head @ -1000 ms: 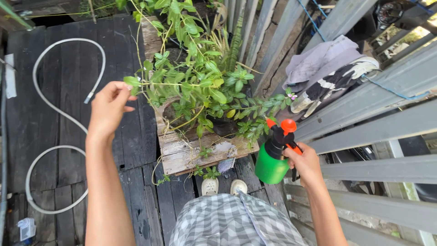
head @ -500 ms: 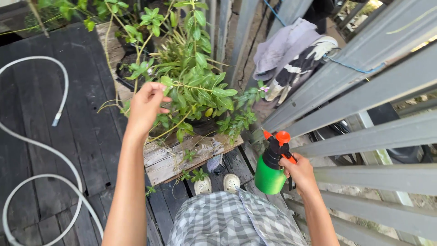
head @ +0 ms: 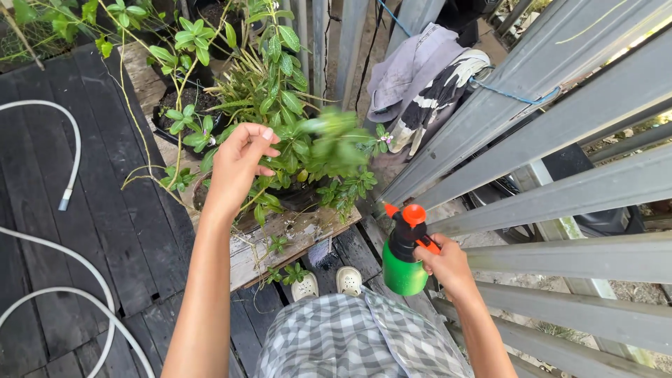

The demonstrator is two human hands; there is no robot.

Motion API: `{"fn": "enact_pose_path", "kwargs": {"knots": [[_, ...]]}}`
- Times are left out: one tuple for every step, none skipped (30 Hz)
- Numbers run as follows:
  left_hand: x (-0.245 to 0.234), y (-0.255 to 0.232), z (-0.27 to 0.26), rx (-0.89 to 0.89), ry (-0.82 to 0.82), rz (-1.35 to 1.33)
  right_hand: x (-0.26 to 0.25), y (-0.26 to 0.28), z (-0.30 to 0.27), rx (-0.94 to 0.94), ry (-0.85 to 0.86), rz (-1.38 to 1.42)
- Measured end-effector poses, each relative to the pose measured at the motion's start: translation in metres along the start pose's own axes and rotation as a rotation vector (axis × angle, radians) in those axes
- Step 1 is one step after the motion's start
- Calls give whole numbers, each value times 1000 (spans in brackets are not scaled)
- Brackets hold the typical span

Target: The recorder is pruning and spraying potted plants on an outdoor wooden deck.

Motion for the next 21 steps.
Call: {"fn": "enact_pose_path", "kwargs": {"knots": [[-2, 0, -2, -1, -13, -2, 3, 3, -2, -4, 21, -38], [-4, 3, -5, -4, -24, -3, 4, 7, -4, -6, 30, -45], [-7, 5, -8, 2, -44, -7, 7, 13, -7, -22, 49, -68], [-12, 7, -12, 8, -69, -10, 10, 19, -8, -40, 72, -91], [-17, 10, -18, 6, -84, -10, 14, 22, -9, -44, 84, -98], [-21, 13, -23, -3, -107, -4, 19, 26, -10, -60, 116, -40], [-26, 16, -29, -11, -131, 2, 24, 31, -11, -74, 148, 17], [-30, 20, -35, -12, -145, 2, 27, 35, -11, -79, 160, 10], [-34, 25, -41, -32, -164, 5, 29, 39, -11, -91, 159, -11], [-39, 31, -47, -53, -183, 8, 32, 43, -12, -104, 159, -33], [-44, 35, -53, -54, -197, 8, 35, 44, -10, -108, 172, -39], [-48, 39, -58, -63, -208, -3, 38, 46, -7, -118, 177, -42], [-52, 44, -63, -72, -218, -15, 41, 48, -5, -129, 183, -46], [-55, 43, -69, -71, -232, -14, 44, 53, -5, -135, 195, -50], [-59, 43, -74, -76, -244, -14, 48, 60, -5, -155, 211, -43], [-61, 43, -78, -82, -252, -15, 50, 67, -6, -175, 225, -36], [-63, 42, -82, -80, -264, -14, 52, 72, -7, -181, 234, -39], [-65, 42, -86, -90, -278, -9, 53, 79, -7, -202, 239, -63], [-66, 41, -89, -100, -293, -3, 54, 85, -8, -224, 244, -87], [-69, 42, -92, -96, -302, -2, 55, 89, -9, -231, 251, -88], [-71, 44, -94, -105, -315, 0, 55, 92, -9, -239, 238, -137]]}}
Point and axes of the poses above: each hand's wrist, its own z-axis towards the middle knuckle, its own x-axis out of the palm, y = z × x, the point moved 10 cm from there along z, towards the middle knuckle
